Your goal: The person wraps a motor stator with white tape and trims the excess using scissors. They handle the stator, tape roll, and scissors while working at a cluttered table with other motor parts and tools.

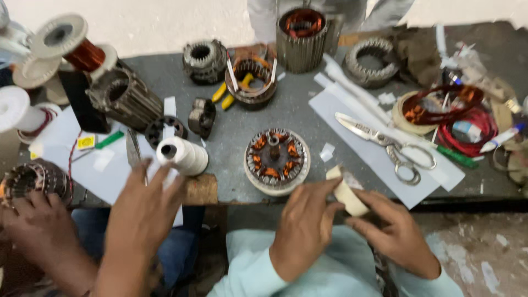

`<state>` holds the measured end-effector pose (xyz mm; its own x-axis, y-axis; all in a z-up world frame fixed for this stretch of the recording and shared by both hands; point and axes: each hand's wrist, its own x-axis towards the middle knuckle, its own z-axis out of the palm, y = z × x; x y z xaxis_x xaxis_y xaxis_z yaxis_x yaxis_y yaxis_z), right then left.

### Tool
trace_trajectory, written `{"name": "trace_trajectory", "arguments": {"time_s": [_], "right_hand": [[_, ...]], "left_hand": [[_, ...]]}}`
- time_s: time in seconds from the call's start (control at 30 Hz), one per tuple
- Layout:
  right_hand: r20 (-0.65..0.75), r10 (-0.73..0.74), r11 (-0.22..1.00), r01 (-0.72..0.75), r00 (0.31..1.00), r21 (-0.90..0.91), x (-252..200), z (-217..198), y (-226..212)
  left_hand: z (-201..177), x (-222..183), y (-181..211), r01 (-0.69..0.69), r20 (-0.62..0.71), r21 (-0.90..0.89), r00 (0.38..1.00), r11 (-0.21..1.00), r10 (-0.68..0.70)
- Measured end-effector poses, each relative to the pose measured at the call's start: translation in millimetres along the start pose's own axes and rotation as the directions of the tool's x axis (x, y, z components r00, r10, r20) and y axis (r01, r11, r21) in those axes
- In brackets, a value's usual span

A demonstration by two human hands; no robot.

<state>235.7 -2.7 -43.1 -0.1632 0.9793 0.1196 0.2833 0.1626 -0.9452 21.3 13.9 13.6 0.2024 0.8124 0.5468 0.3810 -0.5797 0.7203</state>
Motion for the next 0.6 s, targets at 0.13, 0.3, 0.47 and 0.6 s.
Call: {"name": "trace_trajectory", "arguments": {"time_s": [0.13,0.3,0.47,0.6], "right_hand": [[-0.053,0.134,0.985,-0.139,0.990,-0.104,4.5,-0.7,-3.8],[-0.086,-0.157,0.952,0.127,0.984,-0.280,7.2,7.6,-5.4],[-0.109,-0.243,0.901,0.182,0.964,-0.393,10.1,12.4,-7.6],[-0.150,-0.275,0.880,0.186,0.950,-0.437,11.1,18.2,-8.2]], "left_hand": [[0.0,2.8,0.9,-0.038,-0.038,0.036,0.998,0.999,0.040],[2.9,-0.3,4.2,-0.166,-0.015,0.120,0.986,0.979,0.169],[0.8,1.1,0.7,-0.186,0.022,0.144,0.982,0.972,0.185],[1.7,5.4,1.1,-0.237,0.044,0.157,0.972,0.959,0.233]]}}
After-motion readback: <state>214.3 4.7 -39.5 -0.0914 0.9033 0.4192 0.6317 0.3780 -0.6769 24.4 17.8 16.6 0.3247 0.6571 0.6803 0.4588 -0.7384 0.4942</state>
